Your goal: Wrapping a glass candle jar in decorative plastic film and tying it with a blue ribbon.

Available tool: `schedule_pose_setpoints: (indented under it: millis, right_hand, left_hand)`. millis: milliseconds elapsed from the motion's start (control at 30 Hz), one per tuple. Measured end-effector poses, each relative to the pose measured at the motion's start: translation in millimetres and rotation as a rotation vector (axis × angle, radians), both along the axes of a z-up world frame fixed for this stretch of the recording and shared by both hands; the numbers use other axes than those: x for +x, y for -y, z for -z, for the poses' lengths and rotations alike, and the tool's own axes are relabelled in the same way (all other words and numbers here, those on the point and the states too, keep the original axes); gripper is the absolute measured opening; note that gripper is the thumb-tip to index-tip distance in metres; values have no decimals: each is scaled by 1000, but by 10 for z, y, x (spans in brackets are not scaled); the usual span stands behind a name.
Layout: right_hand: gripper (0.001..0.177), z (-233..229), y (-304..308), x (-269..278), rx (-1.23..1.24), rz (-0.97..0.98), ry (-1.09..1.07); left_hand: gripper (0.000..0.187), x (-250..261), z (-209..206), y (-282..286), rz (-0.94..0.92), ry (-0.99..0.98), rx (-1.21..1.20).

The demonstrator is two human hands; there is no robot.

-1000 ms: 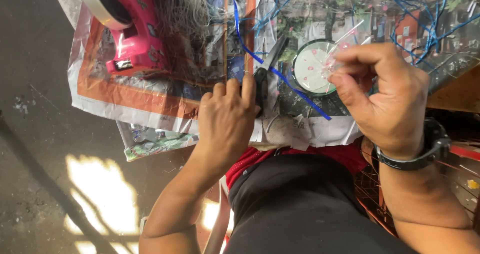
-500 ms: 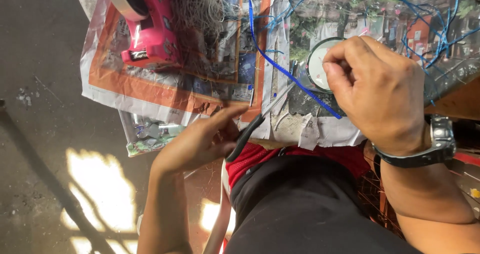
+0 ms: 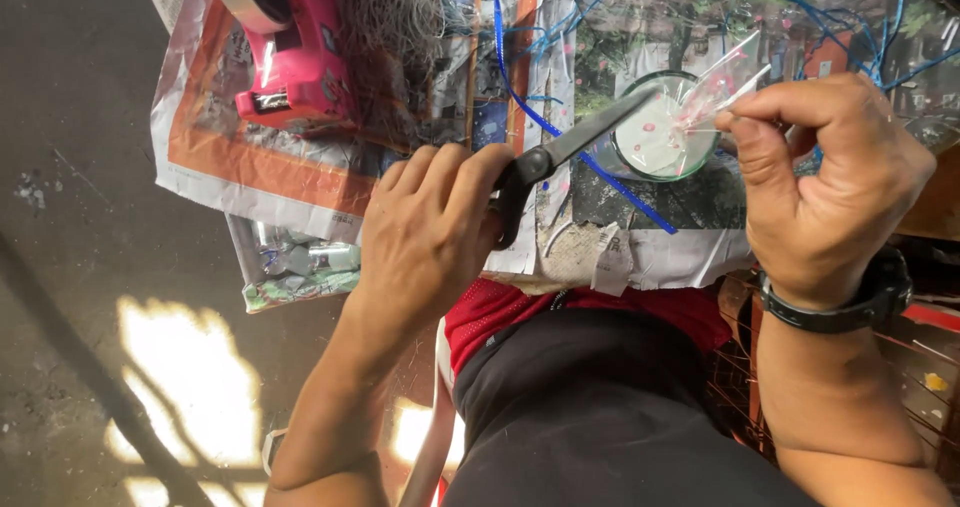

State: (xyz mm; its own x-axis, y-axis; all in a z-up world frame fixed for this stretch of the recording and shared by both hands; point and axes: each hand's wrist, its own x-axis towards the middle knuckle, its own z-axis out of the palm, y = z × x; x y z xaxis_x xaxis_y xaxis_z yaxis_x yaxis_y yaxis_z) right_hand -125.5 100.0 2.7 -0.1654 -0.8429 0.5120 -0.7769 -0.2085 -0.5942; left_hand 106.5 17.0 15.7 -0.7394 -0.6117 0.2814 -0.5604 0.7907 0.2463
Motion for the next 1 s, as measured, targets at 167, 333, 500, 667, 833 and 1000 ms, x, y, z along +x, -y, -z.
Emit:
schedule_pose_setpoints:
  millis: [167,333,500,667,833,1000]
  right_hand:
    - [26,29,-15,-43,-91,20,-141]
    - [23,36,-12,-68,-186,-39,-238]
    - [21,36,11,-34,-195,-55,-210]
    - [20,32,7,-48,-227,-51,-218]
    - [28,103,-127,-206,-185,101,-79]
    - [39,572,-458,-779,41,333,-343]
  left_hand:
    - [23,-108,-97,50,37,133,-325]
    - [24,-217,-66,62,29,261,-488]
    - [28,-351,-56,24,29,302,-518]
    - [28,-389,-79,35,42,258,-494]
    - [28,-201,-104,81,10,244,-224]
    - [37,224,-233,63,26,288,30]
